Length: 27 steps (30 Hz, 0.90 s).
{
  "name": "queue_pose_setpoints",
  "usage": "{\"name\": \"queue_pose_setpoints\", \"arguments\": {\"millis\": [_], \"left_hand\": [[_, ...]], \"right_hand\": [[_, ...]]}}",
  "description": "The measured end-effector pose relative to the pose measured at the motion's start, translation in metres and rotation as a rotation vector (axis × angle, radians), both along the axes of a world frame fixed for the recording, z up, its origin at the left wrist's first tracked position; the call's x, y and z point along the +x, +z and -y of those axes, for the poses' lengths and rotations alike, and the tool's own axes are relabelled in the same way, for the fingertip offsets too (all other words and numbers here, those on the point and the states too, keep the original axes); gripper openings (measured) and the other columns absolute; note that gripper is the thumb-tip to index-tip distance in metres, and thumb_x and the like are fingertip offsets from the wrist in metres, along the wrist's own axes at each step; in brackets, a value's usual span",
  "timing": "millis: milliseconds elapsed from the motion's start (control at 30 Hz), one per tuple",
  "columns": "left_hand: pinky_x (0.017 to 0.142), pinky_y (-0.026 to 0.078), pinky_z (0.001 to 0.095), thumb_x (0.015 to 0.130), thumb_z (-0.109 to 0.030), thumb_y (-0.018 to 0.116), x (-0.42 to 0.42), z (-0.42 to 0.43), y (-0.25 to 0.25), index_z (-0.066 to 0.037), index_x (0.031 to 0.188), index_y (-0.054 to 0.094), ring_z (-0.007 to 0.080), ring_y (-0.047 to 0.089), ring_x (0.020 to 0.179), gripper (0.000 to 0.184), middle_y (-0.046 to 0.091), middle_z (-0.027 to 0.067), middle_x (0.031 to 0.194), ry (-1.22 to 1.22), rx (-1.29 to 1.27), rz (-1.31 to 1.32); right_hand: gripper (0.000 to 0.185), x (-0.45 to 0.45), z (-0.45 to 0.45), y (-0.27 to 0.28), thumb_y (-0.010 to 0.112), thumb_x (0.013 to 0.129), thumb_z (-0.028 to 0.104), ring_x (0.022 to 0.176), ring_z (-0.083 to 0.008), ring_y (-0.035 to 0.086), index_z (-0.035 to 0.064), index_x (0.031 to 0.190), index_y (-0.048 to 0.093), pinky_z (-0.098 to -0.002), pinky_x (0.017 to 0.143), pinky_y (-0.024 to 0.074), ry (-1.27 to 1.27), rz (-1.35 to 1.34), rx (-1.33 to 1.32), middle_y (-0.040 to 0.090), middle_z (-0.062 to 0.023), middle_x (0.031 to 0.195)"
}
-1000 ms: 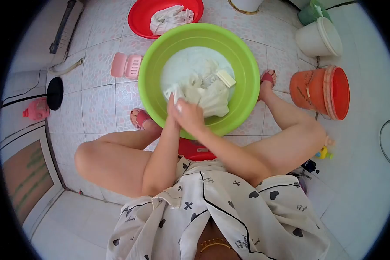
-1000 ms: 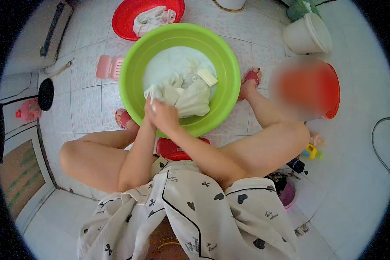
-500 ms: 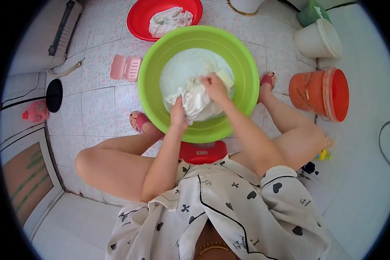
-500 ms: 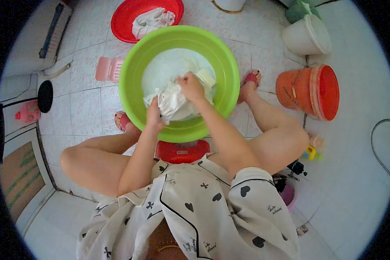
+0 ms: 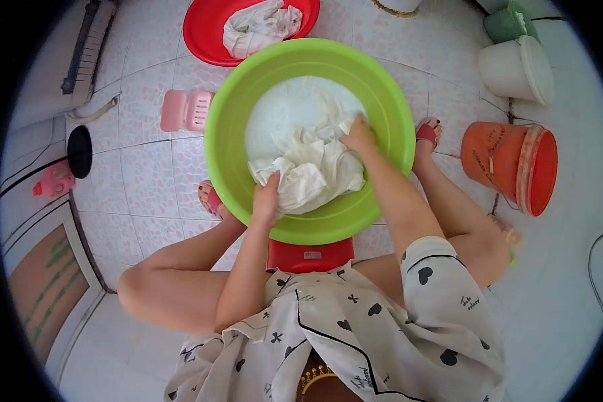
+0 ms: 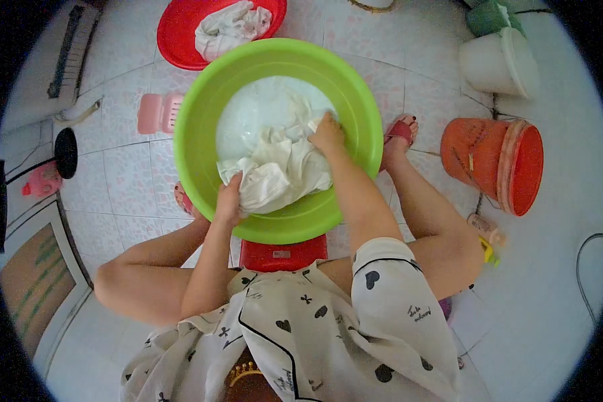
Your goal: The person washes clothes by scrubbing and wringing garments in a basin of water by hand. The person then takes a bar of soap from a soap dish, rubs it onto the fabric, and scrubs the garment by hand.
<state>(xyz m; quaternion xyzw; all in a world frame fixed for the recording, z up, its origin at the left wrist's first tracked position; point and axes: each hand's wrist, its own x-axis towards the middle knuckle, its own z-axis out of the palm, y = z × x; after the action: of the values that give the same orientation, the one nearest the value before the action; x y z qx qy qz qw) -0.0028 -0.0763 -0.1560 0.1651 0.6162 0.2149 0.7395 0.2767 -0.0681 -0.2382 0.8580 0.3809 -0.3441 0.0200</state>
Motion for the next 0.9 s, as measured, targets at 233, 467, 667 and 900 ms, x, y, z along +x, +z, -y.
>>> {"name": "queue_pose_setpoints", "arguments": {"millis": [233, 467, 667, 900], "left_hand": [[0.076, 0.052, 0.0344, 0.088, -0.028, 0.056, 0.001, -0.011, 0.001, 0.005, 0.112, 0.054, 0.0229, 0.063, 0.087, 0.041, 0.063, 0.0134, 0.102, 0.036, -0.010, 0.036], [0.079, 0.049, 0.0312, 0.086, -0.023, 0.056, -0.013, -0.024, 0.022, 0.008, 0.110, 0.055, 0.0202, 0.061, 0.090, 0.039, 0.062, 0.0125, 0.103, 0.105, 0.038, -0.033], [0.078, 0.048, 0.0313, 0.086, -0.022, 0.055, -0.023, -0.015, 0.028, 0.009, 0.113, 0.053, 0.0204, 0.061, 0.090, 0.041, 0.061, 0.0119, 0.104, 0.118, 0.117, 0.041], [0.076, 0.049, 0.0302, 0.085, -0.023, 0.056, -0.024, -0.006, 0.016, 0.006, 0.110, 0.054, 0.0188, 0.061, 0.086, 0.039, 0.061, 0.0101, 0.101, 0.112, 0.206, 0.071]], "right_hand": [[0.051, 0.020, 0.001, -0.026, 0.070, 0.062, 0.015, 0.096, -0.0276, 0.059, -0.0032, 0.108, 0.059, -0.0349, 0.081, 0.0465, -0.290, -0.559, -0.024, 0.062, -0.0176, 0.105], [0.050, 0.013, 0.022, 0.065, 0.066, 0.062, 0.007, 0.093, -0.0232, 0.059, -0.0029, 0.110, 0.057, -0.0319, 0.082, 0.0463, -0.341, -0.846, 0.192, 0.063, -0.0125, 0.102], [0.048, -0.002, 0.042, 0.134, 0.066, 0.065, 0.004, 0.092, -0.0209, 0.060, -0.0040, 0.112, 0.057, -0.0308, 0.083, 0.0463, -0.368, -0.760, 0.459, 0.063, -0.0117, 0.100], [0.045, -0.009, 0.047, 0.269, 0.060, 0.067, -0.003, 0.090, -0.0207, 0.061, -0.0049, 0.112, 0.055, -0.0302, 0.080, 0.0484, -0.509, -0.860, 0.571, 0.062, -0.0130, 0.101]]}}
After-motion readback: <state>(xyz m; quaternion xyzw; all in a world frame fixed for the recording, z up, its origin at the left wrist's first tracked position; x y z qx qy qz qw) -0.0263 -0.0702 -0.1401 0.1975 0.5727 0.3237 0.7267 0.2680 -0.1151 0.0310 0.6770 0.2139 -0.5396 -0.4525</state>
